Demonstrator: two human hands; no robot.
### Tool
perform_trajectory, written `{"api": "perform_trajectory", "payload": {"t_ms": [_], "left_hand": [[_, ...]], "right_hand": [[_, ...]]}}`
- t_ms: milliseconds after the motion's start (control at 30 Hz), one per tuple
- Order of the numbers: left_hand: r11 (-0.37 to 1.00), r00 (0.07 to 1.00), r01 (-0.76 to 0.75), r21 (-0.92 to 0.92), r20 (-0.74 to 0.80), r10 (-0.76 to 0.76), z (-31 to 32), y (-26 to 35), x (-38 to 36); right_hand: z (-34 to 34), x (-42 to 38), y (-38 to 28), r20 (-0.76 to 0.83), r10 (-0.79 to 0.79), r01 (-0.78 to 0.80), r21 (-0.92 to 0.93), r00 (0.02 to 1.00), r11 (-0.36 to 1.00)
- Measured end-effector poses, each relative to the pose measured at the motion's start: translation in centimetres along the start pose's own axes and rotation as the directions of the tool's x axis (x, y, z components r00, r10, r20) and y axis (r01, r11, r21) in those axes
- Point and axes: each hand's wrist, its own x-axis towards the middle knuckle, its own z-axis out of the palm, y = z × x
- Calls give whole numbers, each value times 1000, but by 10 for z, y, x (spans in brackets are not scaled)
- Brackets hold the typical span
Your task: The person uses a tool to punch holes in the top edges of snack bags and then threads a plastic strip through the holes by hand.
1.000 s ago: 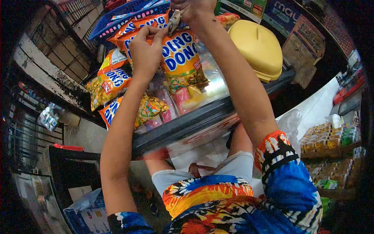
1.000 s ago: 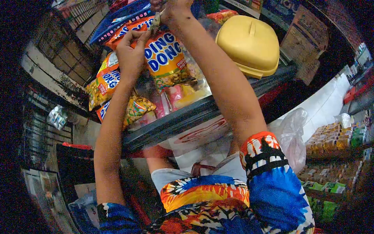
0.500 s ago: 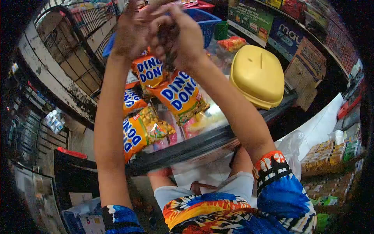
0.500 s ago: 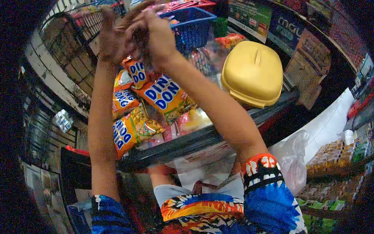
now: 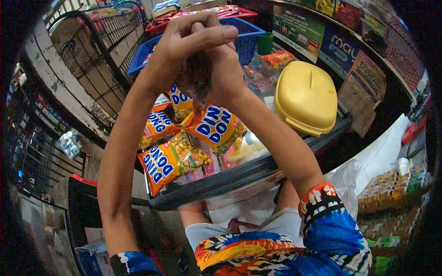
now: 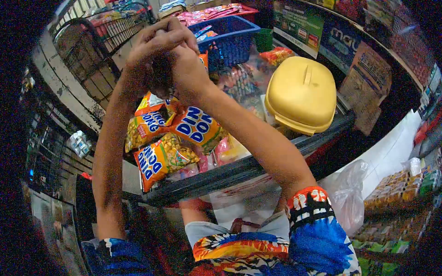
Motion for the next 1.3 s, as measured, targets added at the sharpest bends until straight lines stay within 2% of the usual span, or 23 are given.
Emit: {"api": "perform_trajectory", "payload": {"t_ms": [33, 67, 133, 167, 200, 267, 300, 333, 400, 433, 500, 667, 733, 767, 800, 867, 1000, 1133, 1300], "left_hand": [[997, 1000, -29, -70, -5, 28, 0, 2, -2], [998, 1000, -23, -57, -20, 22, 0, 5, -8], [899, 931, 268, -348, -148, -334, 9, 21, -19], [932, 899, 328, -156, -250, -358, 6, 5, -21], [931, 896, 332, -155, -256, -362, 10, -10, -23], [993, 933, 52, 108, -359, -10, 22, -36, -25], [933, 921, 245, 265, -365, -138, 19, -44, -37], [933, 920, 239, 268, -371, -130, 21, -44, -44], [864, 877, 453, 221, -285, -386, 24, -44, -59], [863, 879, 452, 227, -280, -386, 21, -47, -63], [798, 937, 347, 493, -147, -317, 16, -50, -68], [789, 921, 387, 478, -236, -309, 17, -62, -69], [808, 883, 458, 370, -292, -367, 16, -67, -69], [827, 888, 439, 352, -309, -341, 15, -74, -70], [829, 888, 440, 347, -306, -343, 15, -73, -70], [814, 867, 478, 331, -327, -377, 15, -71, -69], [826, 852, 491, 276, -349, -389, 15, -76, -69], [825, 862, 470, 314, -362, -354, 20, -74, -68], [825, 875, 437, 359, -384, -296, 21, -73, -68]], "right_hand": [[5, -2, -5, -3, 153, -151, 154, 988, 976], [-1, -1, -6, 13, 161, -161, 164, 987, 973], [-17, 3, -6, 242, 303, -338, 119, 922, 933], [-19, 7, -3, 127, 253, -254, -6, 959, 967], [-22, 11, -1, 131, 257, -259, -1, 958, 966], [-32, 19, 1, -110, 173, -150, 192, 979, 970], [-40, 24, 0, -139, 86, -70, 118, 987, 991], [-49, 26, -1, -129, 84, -69, 115, 988, 991], [-61, 28, -6, -88, 145, -124, 203, 986, 971], [-59, 30, -4, -180, 115, -83, 176, 977, 981], [-60, 30, -4, -210, 87, -56, 152, 974, 987], [-69, 33, -7, -268, 73, -32, 151, 961, 988], [-78, 36, -9, -255, -24, 69, 169, 967, 983], [-85, 37, -9, -240, -24, 79, 220, 970, 972], [-84, 37, -9, -243, -22, 77, 216, 970, 973], [-82, 36, -9, -348, -20, 79, 156, 937, 985], [-81, 38, -1, -327, 35, 18, 156, 945, 988], [-81, 37, 6, -300, 9, 19, 88, 954, 996], [-88, 38, 8, -271, 40, 9, 177, 962, 984]]}}
